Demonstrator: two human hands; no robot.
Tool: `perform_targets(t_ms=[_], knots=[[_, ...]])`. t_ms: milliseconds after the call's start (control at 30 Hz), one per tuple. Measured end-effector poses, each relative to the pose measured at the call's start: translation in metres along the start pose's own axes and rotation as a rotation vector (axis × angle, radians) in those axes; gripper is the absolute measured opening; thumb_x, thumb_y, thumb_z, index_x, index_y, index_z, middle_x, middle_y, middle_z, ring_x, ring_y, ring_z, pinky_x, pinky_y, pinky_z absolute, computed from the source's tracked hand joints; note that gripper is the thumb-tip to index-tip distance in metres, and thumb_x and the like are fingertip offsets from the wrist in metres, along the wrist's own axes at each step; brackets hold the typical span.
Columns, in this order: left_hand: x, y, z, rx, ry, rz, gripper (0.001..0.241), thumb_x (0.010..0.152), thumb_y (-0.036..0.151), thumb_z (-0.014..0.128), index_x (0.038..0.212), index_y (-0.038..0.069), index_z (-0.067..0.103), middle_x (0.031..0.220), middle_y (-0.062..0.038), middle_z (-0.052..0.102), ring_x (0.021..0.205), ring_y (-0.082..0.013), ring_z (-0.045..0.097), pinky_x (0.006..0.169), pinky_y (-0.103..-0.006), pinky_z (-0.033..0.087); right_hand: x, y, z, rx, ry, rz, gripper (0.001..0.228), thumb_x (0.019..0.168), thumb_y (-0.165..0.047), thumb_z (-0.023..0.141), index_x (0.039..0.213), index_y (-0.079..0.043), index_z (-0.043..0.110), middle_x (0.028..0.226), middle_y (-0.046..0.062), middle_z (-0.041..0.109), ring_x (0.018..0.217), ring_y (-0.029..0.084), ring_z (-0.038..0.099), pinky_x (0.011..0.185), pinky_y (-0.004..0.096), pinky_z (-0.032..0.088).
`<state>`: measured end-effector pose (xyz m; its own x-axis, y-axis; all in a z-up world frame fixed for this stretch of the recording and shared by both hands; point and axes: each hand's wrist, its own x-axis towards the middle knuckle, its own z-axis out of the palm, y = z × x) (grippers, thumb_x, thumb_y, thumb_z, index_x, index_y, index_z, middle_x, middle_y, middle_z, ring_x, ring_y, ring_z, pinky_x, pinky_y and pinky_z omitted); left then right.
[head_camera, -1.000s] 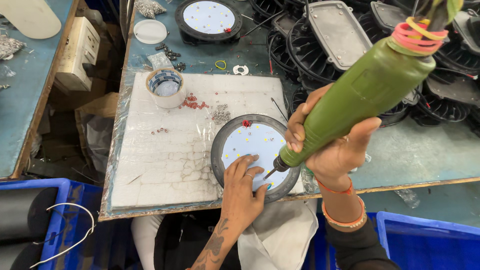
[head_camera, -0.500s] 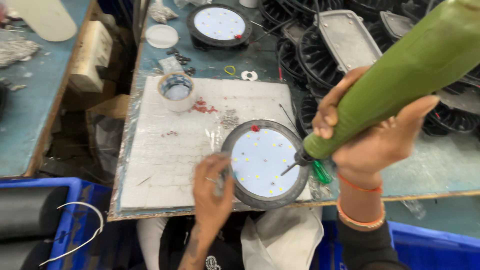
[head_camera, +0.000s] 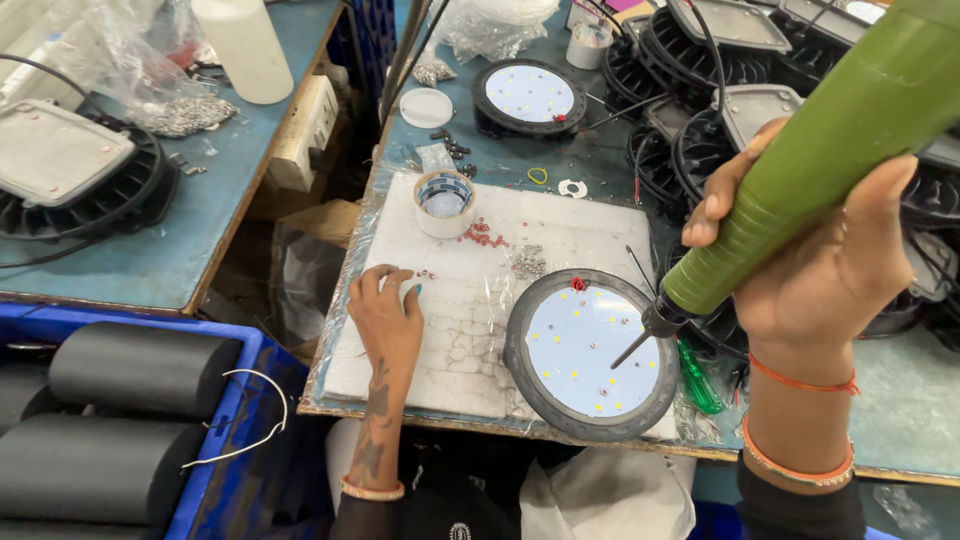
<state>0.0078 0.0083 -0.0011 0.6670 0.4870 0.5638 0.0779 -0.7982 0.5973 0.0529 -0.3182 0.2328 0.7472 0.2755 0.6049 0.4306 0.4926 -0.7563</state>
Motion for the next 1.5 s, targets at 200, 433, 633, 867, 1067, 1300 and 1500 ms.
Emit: perform_targets(t_ms=[200,433,633,867,1067,1300,1500], knots=[[0.011,-0.002,0.009,0.013,-0.04,0.129,0.022,0.076,0.008,0.078,0.098,0.011,0.075,0.12,-0.006,0.06,0.122,-0.0294,0.049,0.099,-0.0489,0.035,0.003,-0.006,0.016,-0.156,-0.009,0.021,0.062,0.111,-0.063,0.049,0.112,-0.001,0.049,0.09,0.013,0.049,0.071,0.023,0.047,0.067,0.037,0.042],[0.019,0.005,0.025,0.1,-0.055,0.14,0.012,0.075,0.009,0.079,0.086,0.006,0.075,0.117,-0.006,0.061,0.118,-0.0283,0.049,0.099,-0.0485,0.033,0.004,-0.011,0.022,-0.177,0.008,0.014,0.062,0.109,-0.063,0.051,0.114,-0.002,0.049,0.091,0.014,0.049,0.072,0.023,0.047,0.067,0.037,0.042],[0.02,0.018,0.034,0.096,-0.016,0.179,0.008,0.08,0.002,0.073,0.085,0.007,0.074,0.113,-0.006,0.065,0.117,-0.0259,0.053,0.099,-0.046,0.035,0.003,-0.013,0.022,-0.157,0.024,0.049,0.063,0.108,-0.064,0.052,0.115,-0.001,0.05,0.09,0.018,0.054,0.072,0.024,0.049,0.069,0.037,0.043],[0.01,0.033,0.02,-0.5,-0.155,-0.242,0.01,0.094,0.008,0.069,0.103,0.011,0.073,0.104,0.001,0.072,0.095,-0.019,0.073,0.085,-0.034,0.056,0.005,-0.016,0.02,-0.145,0.02,0.04,0.066,0.109,-0.066,0.053,0.116,0.0,0.051,0.089,0.017,0.054,0.073,0.024,0.051,0.069,0.036,0.043],[0.012,0.028,0.004,-0.159,0.0,0.082,0.014,0.083,0.001,0.073,0.095,0.007,0.075,0.108,-0.005,0.066,0.103,-0.0282,0.061,0.086,-0.0399,0.05,0.005,-0.017,0.026,-0.126,0.013,0.06,0.068,0.107,-0.066,0.052,0.121,0.001,0.05,0.088,0.016,0.053,0.075,0.024,0.052,0.071,0.037,0.045],[0.013,0.016,0.007,0.002,-0.112,0.214,0.017,0.08,0.002,0.074,0.093,0.012,0.076,0.108,-0.004,0.064,0.106,-0.0282,0.056,0.087,-0.0449,0.041,0.001,-0.01,0.015,-0.008,-0.023,0.078,0.063,0.109,-0.061,0.053,0.121,0.001,0.051,0.092,0.016,0.056,0.079,0.023,0.055,0.073,0.036,0.046],[0.009,0.011,0.014,-0.004,-0.118,0.196,0.017,0.079,0.003,0.075,0.093,0.012,0.076,0.108,-0.004,0.063,0.107,-0.0278,0.055,0.089,-0.0465,0.04,0.001,-0.01,0.009,-0.022,-0.018,0.065,0.062,0.111,-0.061,0.054,0.123,0.0,0.051,0.092,0.016,0.057,0.08,0.023,0.055,0.077,0.036,0.048]])
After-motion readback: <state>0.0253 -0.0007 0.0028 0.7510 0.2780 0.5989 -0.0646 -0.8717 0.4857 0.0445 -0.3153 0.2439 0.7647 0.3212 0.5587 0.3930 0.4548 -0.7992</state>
